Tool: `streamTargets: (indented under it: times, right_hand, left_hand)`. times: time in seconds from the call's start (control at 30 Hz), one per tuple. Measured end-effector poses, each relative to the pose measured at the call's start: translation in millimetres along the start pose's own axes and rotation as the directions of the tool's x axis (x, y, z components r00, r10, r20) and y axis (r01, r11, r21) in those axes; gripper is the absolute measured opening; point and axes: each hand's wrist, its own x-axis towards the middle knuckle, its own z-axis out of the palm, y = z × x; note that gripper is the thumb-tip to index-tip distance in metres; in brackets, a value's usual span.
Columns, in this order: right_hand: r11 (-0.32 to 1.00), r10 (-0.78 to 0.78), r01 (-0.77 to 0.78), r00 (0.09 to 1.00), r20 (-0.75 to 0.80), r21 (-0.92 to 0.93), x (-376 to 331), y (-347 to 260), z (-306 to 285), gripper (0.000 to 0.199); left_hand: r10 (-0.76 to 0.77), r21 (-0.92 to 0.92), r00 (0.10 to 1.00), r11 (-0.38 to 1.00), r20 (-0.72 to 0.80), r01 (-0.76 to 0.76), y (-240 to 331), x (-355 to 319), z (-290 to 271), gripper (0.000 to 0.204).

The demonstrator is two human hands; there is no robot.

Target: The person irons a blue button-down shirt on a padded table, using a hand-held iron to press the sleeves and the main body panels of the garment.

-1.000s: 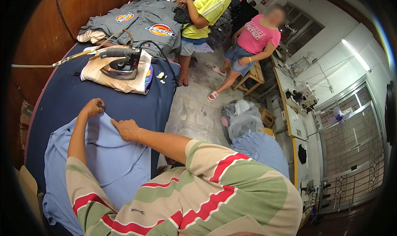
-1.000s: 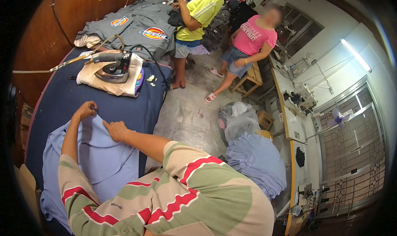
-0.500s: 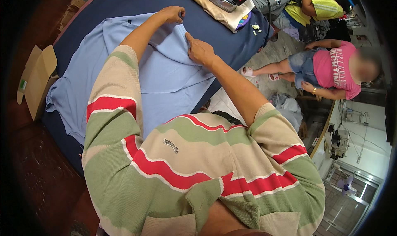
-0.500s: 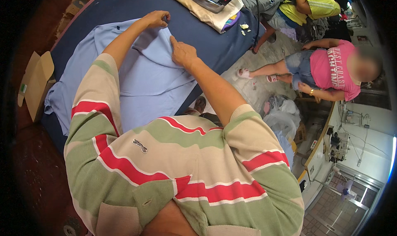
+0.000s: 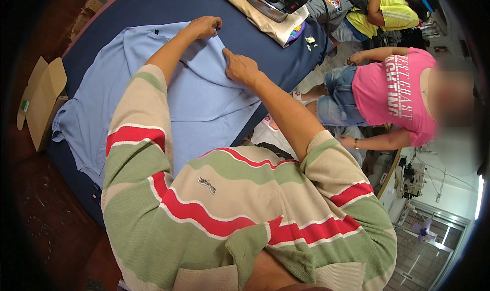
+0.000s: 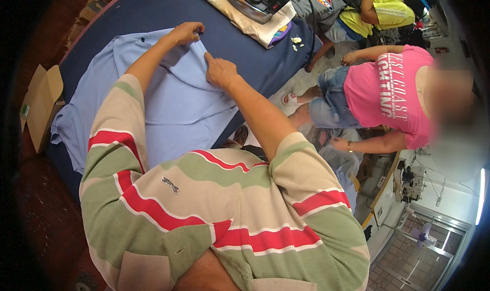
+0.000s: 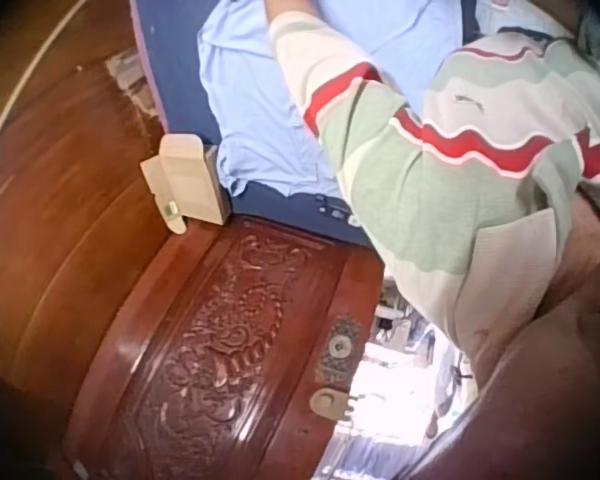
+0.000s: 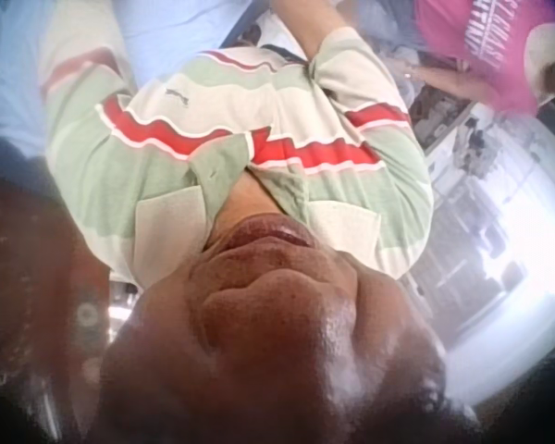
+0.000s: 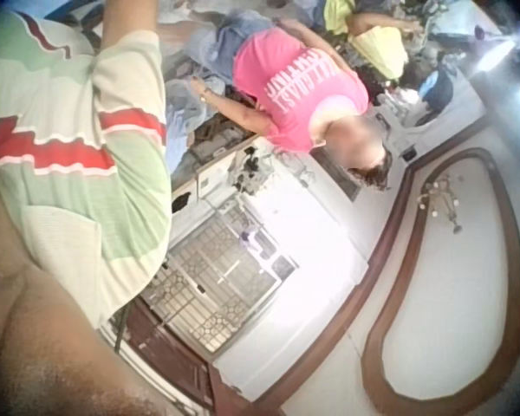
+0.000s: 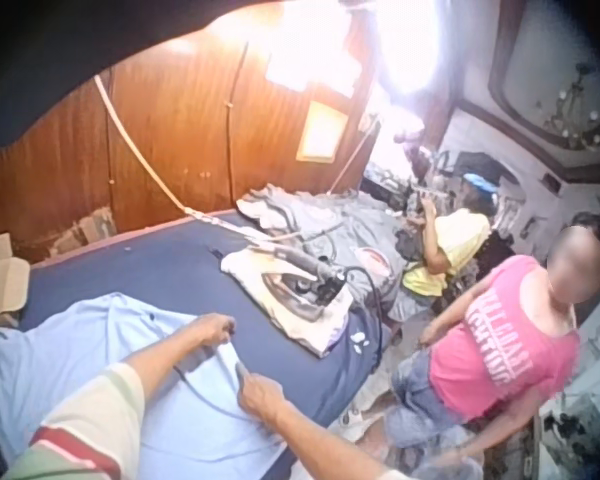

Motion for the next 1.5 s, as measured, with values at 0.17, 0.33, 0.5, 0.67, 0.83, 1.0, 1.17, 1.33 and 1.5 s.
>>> streamTargets:
  times: [0.17,0.33,0.5,0.67,0.83,1.0,1.17,1.33,1.5]
  right_hand:
    - [0.973,0.017,-0.006,0.999,-0.043,0.231,-33,-9,-34,0.058]
    - [0.508,-0.674,0.599,0.724,-0.147,0.619,-153,-60,-127,0.031]
    - [0.185,-0.897,0.912,0.309,-0.315,0.366,-224,-90,-200,0.023]
    - [0.281,-0.887,0.923,0.354,-0.298,0.262,-254,-118,-202,0.017]
    - [0.334,-0.864,0.920,0.386,-0.323,0.206,-254,-149,-185,0.012]
    - [0.447,-0.877,0.890,0.455,-0.154,0.087,-225,-191,-159,0.009]
    - [0.666,-0.746,0.697,0.618,0.247,0.267,-174,-127,-111,0.013]
    - [0.849,-0.298,0.036,0.857,0.421,0.527,-192,-24,-62,0.018]
    - [0.692,0.031,-0.353,0.886,0.463,0.629,-239,79,10,0.027]
  left_hand:
    - [-0.029,0.096,0.977,0.994,-0.213,0.050,18,-20,-4,0.036]
    - [-0.104,-0.051,0.817,0.995,-0.567,0.090,5,-67,-9,0.039]
    - [-0.311,-0.392,0.688,0.919,-0.655,0.043,0,-120,-4,0.028]
    - [-0.268,-0.357,0.613,0.934,-0.743,-0.024,7,-159,13,0.025]
    - [-0.306,-0.382,0.511,0.923,-0.803,-0.046,6,-198,25,0.021]
    - [-0.340,-0.408,0.449,0.911,-0.826,-0.061,10,-215,37,0.019]
    - [-0.438,-0.448,0.483,0.888,-0.758,0.102,-1,-221,56,0.017]
    - [-0.422,-0.381,0.508,0.905,-0.751,0.188,1,-216,59,0.018]
    - [-0.429,-0.350,0.512,0.903,-0.744,0.248,1,-220,61,0.019]
